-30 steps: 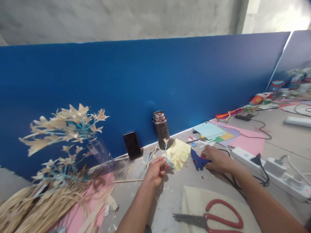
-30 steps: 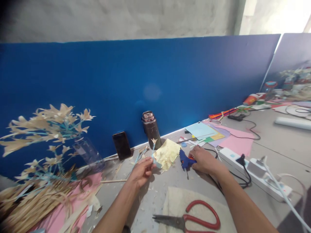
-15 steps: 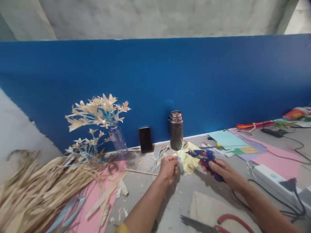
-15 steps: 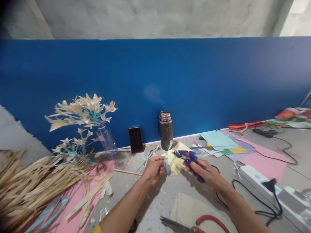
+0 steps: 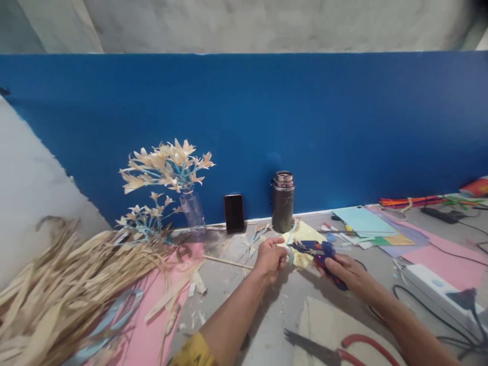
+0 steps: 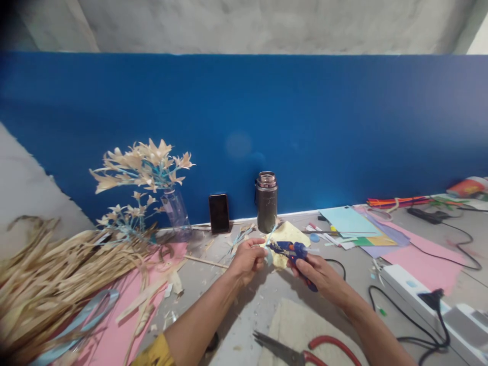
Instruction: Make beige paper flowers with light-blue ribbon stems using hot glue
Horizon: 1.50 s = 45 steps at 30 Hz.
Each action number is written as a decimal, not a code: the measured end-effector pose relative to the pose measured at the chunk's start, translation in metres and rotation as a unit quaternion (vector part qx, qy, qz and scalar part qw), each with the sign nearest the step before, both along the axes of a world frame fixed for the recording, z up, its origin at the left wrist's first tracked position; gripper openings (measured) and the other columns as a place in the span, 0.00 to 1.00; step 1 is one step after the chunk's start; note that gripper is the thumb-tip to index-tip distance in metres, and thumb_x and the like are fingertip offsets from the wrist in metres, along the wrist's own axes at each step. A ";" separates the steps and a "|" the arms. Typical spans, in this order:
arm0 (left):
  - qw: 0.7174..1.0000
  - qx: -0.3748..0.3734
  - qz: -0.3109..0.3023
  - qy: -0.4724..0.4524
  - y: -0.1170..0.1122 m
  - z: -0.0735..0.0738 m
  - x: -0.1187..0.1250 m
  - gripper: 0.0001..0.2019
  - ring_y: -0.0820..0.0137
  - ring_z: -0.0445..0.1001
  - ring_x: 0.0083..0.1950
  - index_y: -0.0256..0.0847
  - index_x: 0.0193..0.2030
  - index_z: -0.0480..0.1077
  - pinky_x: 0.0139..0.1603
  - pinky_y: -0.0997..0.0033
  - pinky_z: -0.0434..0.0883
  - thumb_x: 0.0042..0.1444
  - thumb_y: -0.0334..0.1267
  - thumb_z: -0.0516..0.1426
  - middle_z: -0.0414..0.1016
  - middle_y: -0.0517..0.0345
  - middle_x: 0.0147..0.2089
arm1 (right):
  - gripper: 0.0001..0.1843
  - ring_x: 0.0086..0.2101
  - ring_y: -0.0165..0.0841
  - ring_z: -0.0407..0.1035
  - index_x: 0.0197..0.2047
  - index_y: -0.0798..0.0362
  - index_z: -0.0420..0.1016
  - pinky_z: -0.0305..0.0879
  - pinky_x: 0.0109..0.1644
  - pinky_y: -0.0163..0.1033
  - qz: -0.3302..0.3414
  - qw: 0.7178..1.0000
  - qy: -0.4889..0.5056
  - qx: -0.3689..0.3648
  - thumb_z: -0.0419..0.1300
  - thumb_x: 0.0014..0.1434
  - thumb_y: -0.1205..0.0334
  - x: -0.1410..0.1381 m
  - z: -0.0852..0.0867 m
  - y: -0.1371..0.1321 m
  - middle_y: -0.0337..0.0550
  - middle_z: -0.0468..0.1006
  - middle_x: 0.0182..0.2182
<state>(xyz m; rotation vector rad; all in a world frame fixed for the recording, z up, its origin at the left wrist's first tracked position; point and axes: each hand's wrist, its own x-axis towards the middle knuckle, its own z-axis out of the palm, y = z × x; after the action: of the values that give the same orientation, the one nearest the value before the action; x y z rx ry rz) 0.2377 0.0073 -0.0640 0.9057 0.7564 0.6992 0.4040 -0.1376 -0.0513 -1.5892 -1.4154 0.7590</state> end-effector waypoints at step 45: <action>1.000 -0.014 0.004 0.010 0.000 -0.005 0.000 0.25 0.83 0.49 0.16 0.41 0.40 0.59 0.22 0.77 0.40 0.34 0.25 0.64 0.55 0.76 0.17 | 0.27 0.26 0.37 0.66 0.24 0.49 0.65 0.60 0.32 0.40 -0.059 0.983 -0.172 -0.038 0.46 0.63 0.37 0.007 0.006 0.002 0.42 0.73 0.23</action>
<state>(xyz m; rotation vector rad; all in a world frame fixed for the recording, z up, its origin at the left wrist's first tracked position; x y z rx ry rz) 0.2376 0.0072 -0.0691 0.8849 0.7852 0.6854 0.4112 -0.1360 -0.0451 -1.9154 -1.5305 0.4882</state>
